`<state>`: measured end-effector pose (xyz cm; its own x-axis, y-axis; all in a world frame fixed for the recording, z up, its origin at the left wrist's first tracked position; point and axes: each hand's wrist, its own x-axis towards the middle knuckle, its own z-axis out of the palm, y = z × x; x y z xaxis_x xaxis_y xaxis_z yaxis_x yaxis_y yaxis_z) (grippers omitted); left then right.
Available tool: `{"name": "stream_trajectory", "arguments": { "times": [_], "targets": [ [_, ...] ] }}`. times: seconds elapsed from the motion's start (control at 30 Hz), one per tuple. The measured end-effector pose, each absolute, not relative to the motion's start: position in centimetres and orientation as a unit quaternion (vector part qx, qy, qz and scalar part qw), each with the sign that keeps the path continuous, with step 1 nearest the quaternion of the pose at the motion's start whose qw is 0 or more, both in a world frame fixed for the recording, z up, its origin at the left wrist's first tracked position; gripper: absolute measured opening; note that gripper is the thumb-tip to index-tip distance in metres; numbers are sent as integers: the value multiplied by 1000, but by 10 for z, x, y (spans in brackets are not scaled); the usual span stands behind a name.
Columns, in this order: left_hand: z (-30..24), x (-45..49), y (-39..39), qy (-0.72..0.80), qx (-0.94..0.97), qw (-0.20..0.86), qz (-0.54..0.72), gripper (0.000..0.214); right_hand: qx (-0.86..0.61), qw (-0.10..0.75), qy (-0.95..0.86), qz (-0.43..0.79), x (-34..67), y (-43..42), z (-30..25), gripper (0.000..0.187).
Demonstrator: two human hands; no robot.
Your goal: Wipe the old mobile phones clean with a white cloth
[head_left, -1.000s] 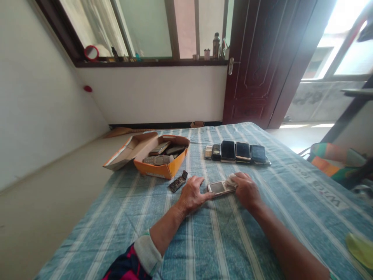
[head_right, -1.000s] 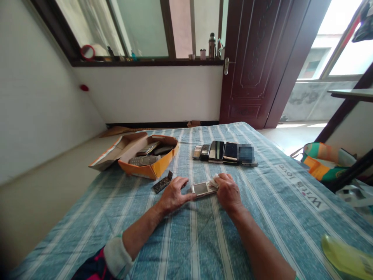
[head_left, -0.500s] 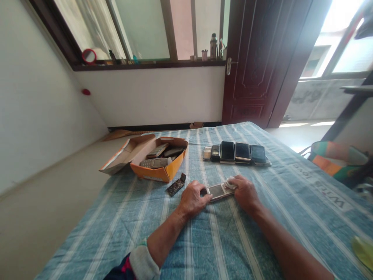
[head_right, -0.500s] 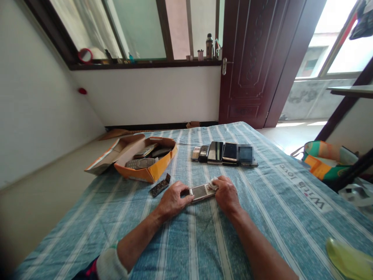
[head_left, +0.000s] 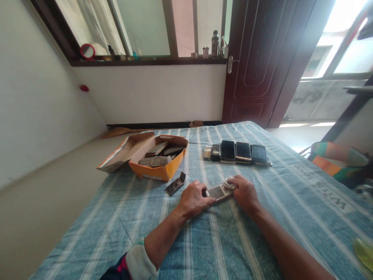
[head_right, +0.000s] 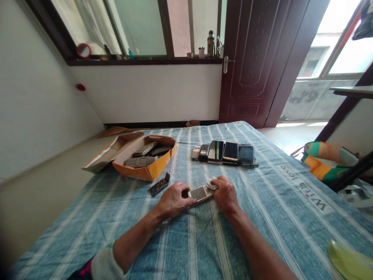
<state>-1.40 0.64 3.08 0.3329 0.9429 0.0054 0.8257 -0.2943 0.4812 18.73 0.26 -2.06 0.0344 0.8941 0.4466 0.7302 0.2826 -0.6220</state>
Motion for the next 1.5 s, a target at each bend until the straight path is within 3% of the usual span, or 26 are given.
{"name": "stream_trajectory", "arguments": {
  "times": [0.57, 0.9, 1.1, 1.5],
  "targets": [
    [30, -9, -2, 567, 761, 241, 203, 27, -572, 437, -687, 102, 185, 2, -19, 34],
    [26, -10, 1, 497, 807, 161, 274, 14, -504, 485, -714, -40, 179, -3, -13, 38],
    [20, -13, 5, 459, 834, 128, 280, 13, -437, 461, -766, -103, 173, -9, -2, 37],
    [13, -16, 6, 436, 838, 153, 291, 12, -409, 402, -813, -100, 153, -20, 1, 30]
  ]
}}
